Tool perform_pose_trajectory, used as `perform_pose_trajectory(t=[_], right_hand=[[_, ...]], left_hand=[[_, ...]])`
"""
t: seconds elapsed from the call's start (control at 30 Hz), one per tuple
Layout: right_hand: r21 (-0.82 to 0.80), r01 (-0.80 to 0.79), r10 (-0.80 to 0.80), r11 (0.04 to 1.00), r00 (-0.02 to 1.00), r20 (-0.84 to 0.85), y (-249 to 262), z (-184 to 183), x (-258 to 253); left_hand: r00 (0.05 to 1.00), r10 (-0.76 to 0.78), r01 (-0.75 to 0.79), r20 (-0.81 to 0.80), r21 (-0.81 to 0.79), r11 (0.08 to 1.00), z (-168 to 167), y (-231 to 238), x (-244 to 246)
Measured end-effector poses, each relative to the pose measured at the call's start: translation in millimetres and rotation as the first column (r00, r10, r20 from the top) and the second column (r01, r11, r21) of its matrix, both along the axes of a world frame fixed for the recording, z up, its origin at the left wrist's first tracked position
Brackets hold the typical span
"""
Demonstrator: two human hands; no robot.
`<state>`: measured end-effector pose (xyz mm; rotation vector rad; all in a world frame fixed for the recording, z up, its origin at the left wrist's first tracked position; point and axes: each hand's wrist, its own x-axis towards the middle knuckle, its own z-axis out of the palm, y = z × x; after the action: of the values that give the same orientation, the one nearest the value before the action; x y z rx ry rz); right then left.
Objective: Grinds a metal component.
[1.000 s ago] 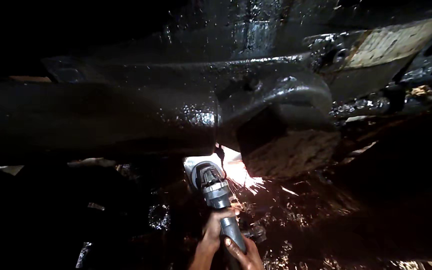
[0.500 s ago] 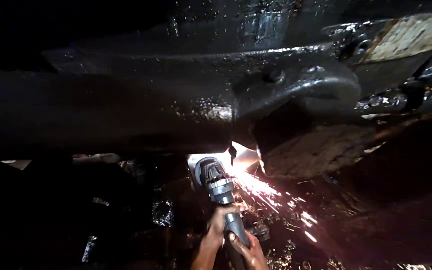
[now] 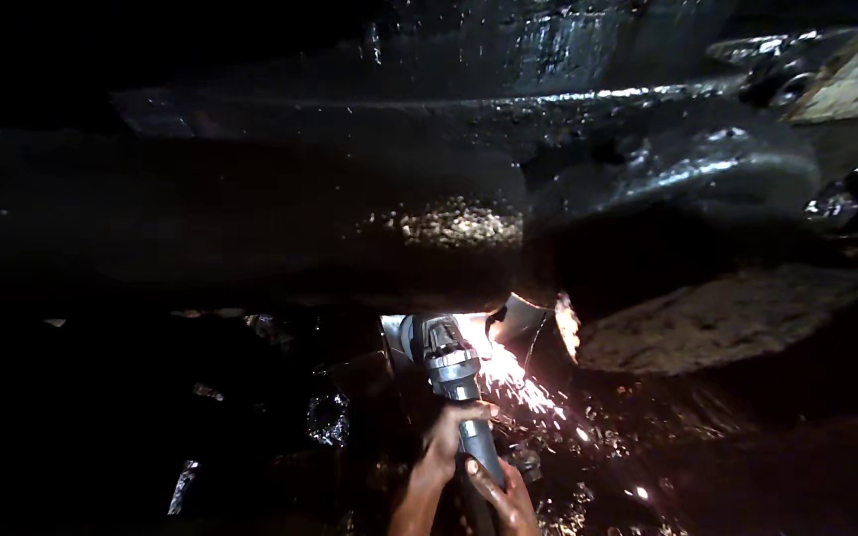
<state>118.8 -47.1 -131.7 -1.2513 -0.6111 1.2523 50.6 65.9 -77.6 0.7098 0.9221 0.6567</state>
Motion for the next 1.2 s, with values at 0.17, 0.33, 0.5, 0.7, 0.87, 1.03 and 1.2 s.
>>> perform_pose_trajectory(t=[0.17, 0.33, 0.5, 0.7, 0.87, 1.03, 1.2], right_hand=[[0.006, -0.001, 0.001, 1.0, 0.999, -0.033, 0.3, -1.2, 1.8], [0.013, -0.017, 0.018, 1.0, 0.999, -0.04, 0.1, -4.4, 5.2], [0.007, -0.019, 0.019, 1.0, 0.997, -0.072, 0.0, -3.5, 5.6], [-0.001, -0.012, 0.012, 1.0, 0.997, -0.07, 0.8, -2.3, 7.2], [-0.015, -0.014, 0.013, 1.0, 0.997, -0.078, 0.4, -3.6, 9.1], [-0.04, -0.012, 0.008, 0.999, 0.996, -0.093, 0.8, -2.4, 10.5], [-0.052, 0.002, -0.008, 0.999, 0.993, -0.117, 0.9, 0.4, 10.7]], left_hand=[[0.999, 0.005, -0.004, -0.033, 0.019, 1.0, -3.6, 1.6, 3.4], [0.999, 0.005, -0.004, -0.038, 0.017, 1.0, -3.1, 1.5, 6.3], [0.998, -0.012, 0.013, -0.06, 0.021, 1.0, -2.3, 1.9, 7.1], [0.996, 0.001, 0.002, -0.084, 0.036, 0.999, -2.7, 2.5, 9.2], [0.996, -0.008, 0.01, -0.091, 0.026, 1.0, -2.6, 2.1, 11.3], [0.995, -0.015, 0.016, -0.103, 0.007, 1.0, 1.6, 1.2, 14.0], [0.994, -0.018, 0.021, -0.107, 0.026, 0.999, -1.5, 1.9, 15.9]])
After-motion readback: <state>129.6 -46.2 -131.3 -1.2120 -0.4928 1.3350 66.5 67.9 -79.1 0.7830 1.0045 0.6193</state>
